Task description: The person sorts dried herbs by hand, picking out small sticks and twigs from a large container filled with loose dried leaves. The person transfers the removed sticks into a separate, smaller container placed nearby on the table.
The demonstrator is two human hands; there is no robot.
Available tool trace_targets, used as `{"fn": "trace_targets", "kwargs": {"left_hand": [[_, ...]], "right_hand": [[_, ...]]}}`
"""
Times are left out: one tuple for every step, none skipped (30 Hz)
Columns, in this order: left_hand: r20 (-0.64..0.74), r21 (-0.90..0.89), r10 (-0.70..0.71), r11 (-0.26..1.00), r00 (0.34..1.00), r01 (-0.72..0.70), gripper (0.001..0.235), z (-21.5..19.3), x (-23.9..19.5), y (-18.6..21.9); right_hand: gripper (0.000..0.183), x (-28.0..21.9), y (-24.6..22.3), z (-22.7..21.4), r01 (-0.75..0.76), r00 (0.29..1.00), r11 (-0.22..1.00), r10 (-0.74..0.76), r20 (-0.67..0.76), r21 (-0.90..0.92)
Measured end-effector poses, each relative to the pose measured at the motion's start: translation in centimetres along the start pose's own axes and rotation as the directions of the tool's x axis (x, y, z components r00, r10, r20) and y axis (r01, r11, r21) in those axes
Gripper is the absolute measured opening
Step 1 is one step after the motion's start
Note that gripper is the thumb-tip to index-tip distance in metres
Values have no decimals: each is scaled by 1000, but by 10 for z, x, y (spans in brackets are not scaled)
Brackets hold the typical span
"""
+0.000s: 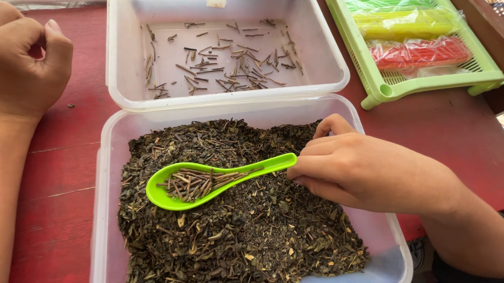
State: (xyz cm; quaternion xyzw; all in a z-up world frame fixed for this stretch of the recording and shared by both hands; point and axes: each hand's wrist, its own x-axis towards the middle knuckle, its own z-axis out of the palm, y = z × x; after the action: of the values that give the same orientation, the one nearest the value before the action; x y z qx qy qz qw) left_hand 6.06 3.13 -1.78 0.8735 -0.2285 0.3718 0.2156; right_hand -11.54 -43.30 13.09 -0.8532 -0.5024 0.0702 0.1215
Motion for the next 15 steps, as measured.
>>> {"fn": "trace_targets", "kwargs": {"left_hand": [[0,1,-3,1000,1000,3,64,0,-1,-1],[-5,8,5,1000,1000,-5,63,0,-1,-1],[-9,16,13,1000,1000,-13,62,1,0,-2],[-10,16,11,1000,1000,-11,62,1,-1,-3],[-18,33,29,999,999,-29,60,2,-2,-4],[-26,50,48,998,998,-47,58,2,-2,-5],[-27,50,46,998,999,-44,58,2,-2,-5],[-22,66,51,997,998,-50,59,1,-2,-5],[-17,81,56,995,998,-55,60,0,-2,-4],[-18,82,55,995,998,-53,60,1,-2,-6],[-23,86,75,994,997,-73,59,1,-1,-7],[-27,90,96,992,995,-93,58,1,-1,-8],[-27,90,94,992,995,-92,58,1,-1,-8],[-25,97,97,991,995,-94,59,1,-1,-8],[-23,103,100,990,995,-97,59,1,-1,-8]], "right_hand": [[6,1,0,1,2,1000,1000,-2,2,1],[6,1,0,2,-1,1000,1000,1,5,-22],[5,1,0,3,-3,1000,999,4,9,-45],[5,1,1,4,-1,1000,999,2,11,-45],[4,1,1,5,-8,1000,999,9,19,-54],[3,1,1,6,-15,999,998,17,28,-63],[3,1,1,7,-13,999,998,15,30,-64],[3,1,1,7,-19,999,998,21,33,-66],[4,2,1,7,-24,999,997,27,35,-67],[4,2,0,7,-23,999,997,25,37,-68],[5,2,0,7,-18,999,997,22,42,-75],[5,3,0,7,-14,999,997,18,48,-81],[5,3,0,7,-14,999,997,18,49,-81],[5,3,0,7,-7,999,997,11,52,-76],[6,3,0,7,0,998,997,4,55,-71]]}}
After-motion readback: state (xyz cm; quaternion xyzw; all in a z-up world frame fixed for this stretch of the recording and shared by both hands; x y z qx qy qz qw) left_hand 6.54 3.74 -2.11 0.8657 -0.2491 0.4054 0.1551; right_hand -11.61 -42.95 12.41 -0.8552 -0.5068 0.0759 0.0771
